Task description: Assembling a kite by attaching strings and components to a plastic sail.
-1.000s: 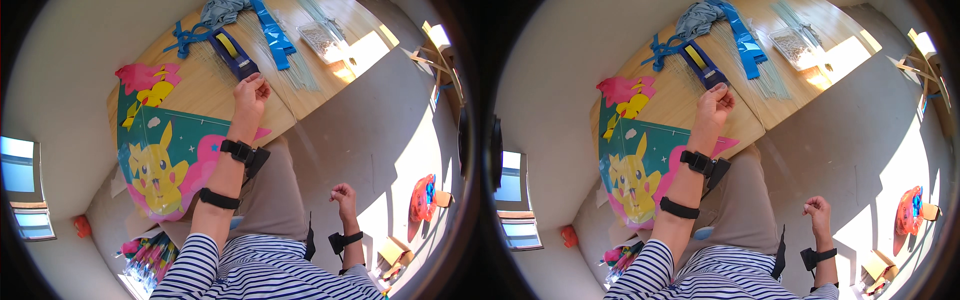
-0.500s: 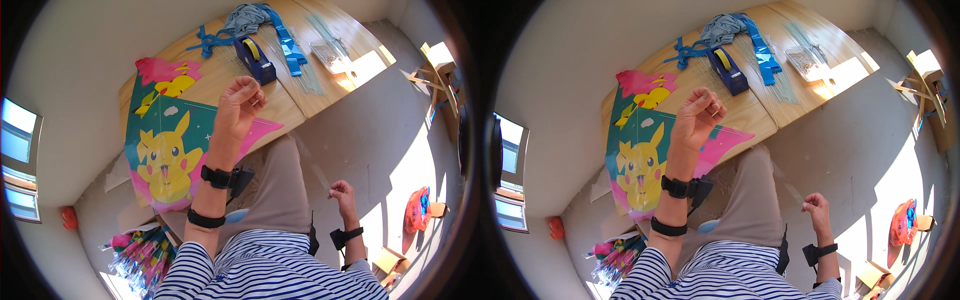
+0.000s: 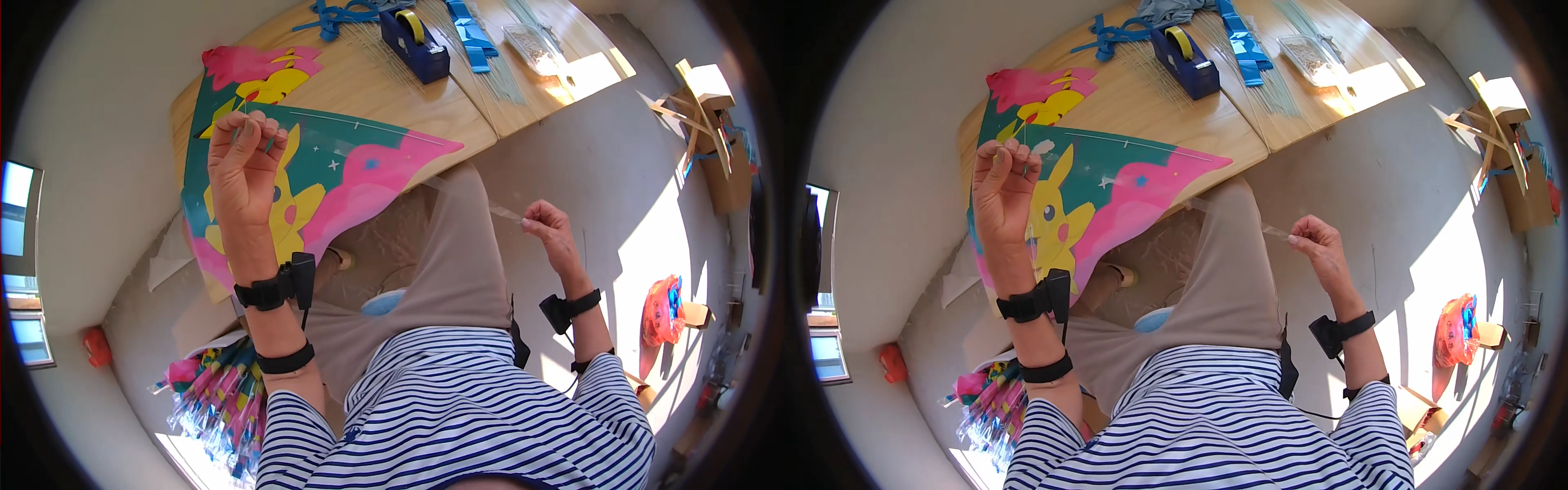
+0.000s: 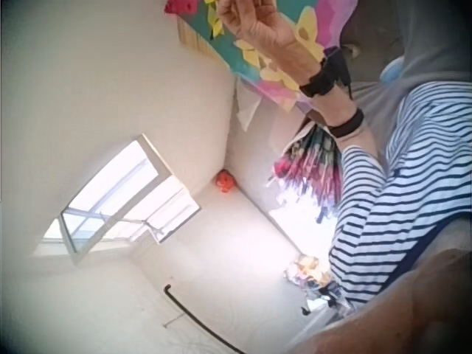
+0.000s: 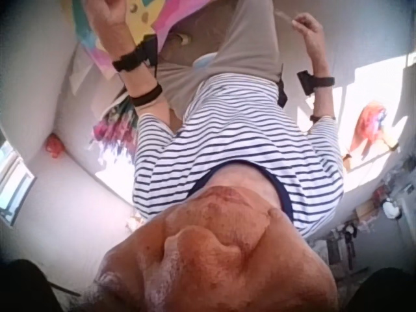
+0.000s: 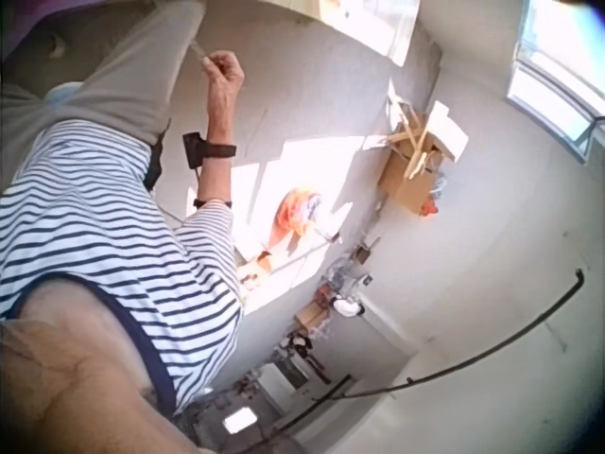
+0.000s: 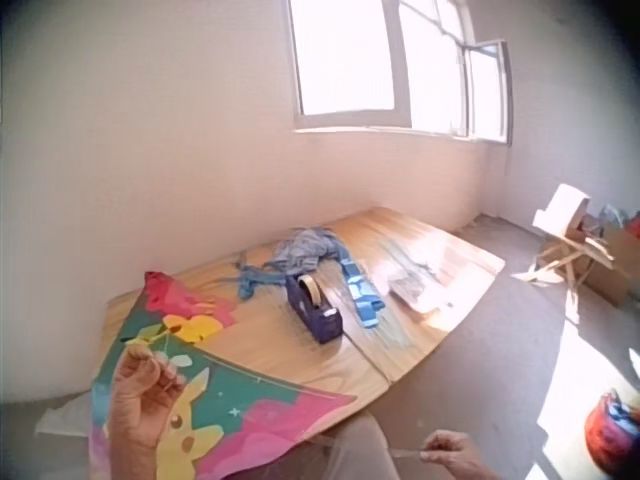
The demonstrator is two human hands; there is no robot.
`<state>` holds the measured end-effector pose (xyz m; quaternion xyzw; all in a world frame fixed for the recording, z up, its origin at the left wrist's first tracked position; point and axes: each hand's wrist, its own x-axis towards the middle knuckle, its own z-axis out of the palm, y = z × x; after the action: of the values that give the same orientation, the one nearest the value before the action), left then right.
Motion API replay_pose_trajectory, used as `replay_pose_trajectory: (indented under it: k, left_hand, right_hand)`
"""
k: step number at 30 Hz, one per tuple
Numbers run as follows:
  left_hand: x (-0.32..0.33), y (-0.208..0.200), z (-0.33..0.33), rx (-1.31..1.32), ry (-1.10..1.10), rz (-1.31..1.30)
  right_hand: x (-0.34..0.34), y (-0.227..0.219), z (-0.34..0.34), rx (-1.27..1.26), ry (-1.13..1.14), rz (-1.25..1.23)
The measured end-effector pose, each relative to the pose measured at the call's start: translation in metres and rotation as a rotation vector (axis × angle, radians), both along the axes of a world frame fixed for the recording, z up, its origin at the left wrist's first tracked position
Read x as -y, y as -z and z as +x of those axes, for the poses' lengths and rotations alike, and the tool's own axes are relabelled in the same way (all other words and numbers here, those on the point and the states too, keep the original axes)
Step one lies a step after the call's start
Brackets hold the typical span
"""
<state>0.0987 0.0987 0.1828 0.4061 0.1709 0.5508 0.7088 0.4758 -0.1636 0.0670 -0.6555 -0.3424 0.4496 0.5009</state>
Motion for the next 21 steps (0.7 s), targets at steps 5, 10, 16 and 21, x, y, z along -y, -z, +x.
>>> replay_pose_trajectory:
  k: [5, 10, 16, 21]
  left_hand:
    - [0.012, -0.006, -0.026, 0.038, -0.087, -0.028]
    - [0.021, -0.003, -0.047, 0.034, -0.112, -0.014]
    - [0.032, -0.010, -0.054, -0.051, -0.158, -0.046]
    - [0.028, 0.000, -0.060, -0.103, -0.153, -0.006]
  right_hand:
    - [-0.017, -0.006, -0.004, 0.053, -0.054, 0.008]
    - [-0.027, -0.018, -0.017, 0.063, -0.122, 0.009]
    - [-0.028, -0.016, -0.014, 0.053, -0.130, 0.018]
    - [-0.029, -0.014, -0.008, 0.056, -0.100, 0.022]
